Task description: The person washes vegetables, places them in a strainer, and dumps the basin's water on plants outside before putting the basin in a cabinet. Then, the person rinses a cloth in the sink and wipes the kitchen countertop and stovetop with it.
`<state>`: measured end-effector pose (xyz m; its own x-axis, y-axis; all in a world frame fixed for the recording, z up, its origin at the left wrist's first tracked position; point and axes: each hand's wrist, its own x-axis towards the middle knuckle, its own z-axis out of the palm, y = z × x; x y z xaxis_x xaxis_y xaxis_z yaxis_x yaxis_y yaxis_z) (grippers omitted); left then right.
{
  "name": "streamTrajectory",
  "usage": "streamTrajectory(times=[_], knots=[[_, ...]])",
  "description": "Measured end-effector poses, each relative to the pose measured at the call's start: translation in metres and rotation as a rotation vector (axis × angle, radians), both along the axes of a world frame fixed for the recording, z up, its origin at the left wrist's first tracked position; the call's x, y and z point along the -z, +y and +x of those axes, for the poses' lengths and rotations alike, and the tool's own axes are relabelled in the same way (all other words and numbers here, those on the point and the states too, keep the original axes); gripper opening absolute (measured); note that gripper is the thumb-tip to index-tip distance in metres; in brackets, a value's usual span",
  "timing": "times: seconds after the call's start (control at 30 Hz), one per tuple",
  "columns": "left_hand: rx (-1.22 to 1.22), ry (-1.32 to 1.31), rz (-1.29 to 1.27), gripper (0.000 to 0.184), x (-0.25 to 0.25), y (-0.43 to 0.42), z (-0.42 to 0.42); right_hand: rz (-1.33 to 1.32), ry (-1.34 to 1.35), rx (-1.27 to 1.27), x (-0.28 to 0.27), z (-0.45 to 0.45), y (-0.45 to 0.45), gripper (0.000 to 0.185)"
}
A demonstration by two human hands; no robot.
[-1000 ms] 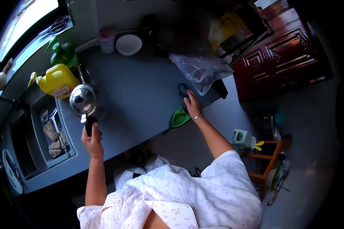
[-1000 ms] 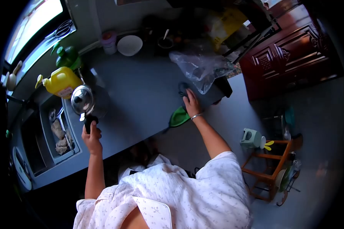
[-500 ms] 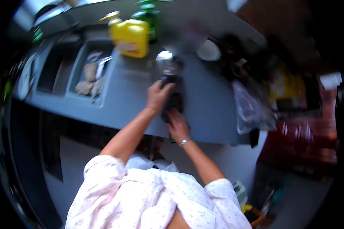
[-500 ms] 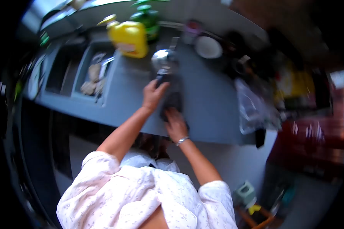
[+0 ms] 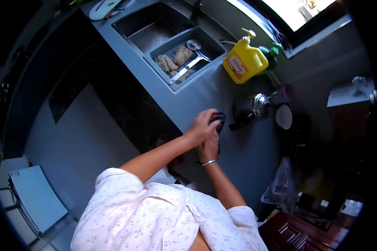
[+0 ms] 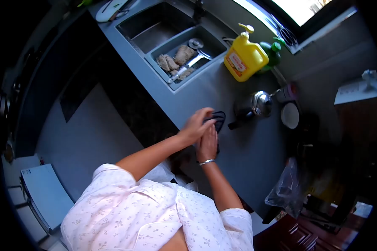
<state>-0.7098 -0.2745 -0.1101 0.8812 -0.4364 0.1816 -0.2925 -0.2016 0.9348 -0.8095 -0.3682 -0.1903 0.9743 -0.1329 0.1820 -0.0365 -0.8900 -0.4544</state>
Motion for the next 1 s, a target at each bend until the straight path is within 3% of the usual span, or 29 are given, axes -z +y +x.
streamTrajectory(times=[0.17,0.23,0.27,0.3,0.37,0.43,0.53,0.6,0.63,0.8,1.0], knots=[[-0.244,0.167,0.069,0.025,0.027,0.140,-0.031,-0.004,-0.129,-0.183,-0.011,0.061,0.053,0.051],[-0.317,0.197,0.061,0.022,0.046,0.183,-0.040,0.070,-0.167,-0.261,-0.011,0.088,0.073,0.045],[-0.345,0.247,0.037,0.021,0.058,0.202,-0.044,0.238,-0.181,-0.283,-0.015,0.101,0.082,0.042],[-0.377,0.295,0.015,0.021,0.069,0.219,-0.045,0.226,-0.184,-0.278,-0.022,0.115,0.081,0.042],[-0.415,0.377,0.014,0.020,0.073,0.249,-0.046,0.461,-0.347,-0.191,-0.036,0.140,0.077,0.041],[-0.427,0.482,-0.061,0.020,0.080,0.277,-0.043,0.273,-0.503,-0.080,-0.054,0.173,0.051,0.039],[-0.407,0.553,-0.082,0.020,0.081,0.314,-0.027,0.104,-0.396,0.144,-0.051,0.206,-0.005,0.039],[-0.394,0.551,-0.096,0.019,0.081,0.341,-0.012,0.009,-0.109,0.202,0.020,0.198,-0.052,0.040],[-0.392,0.543,-0.103,0.019,0.081,0.356,-0.002,-0.054,-0.116,0.231,0.016,0.181,-0.031,0.041],[-0.469,0.592,-0.113,0.017,0.075,0.418,0.028,0.000,-0.032,-0.021,-0.024,0.111,0.084,0.042],[-0.479,0.617,-0.156,0.016,0.072,0.452,0.058,-0.100,0.006,-0.279,-0.036,0.152,0.137,0.045]])
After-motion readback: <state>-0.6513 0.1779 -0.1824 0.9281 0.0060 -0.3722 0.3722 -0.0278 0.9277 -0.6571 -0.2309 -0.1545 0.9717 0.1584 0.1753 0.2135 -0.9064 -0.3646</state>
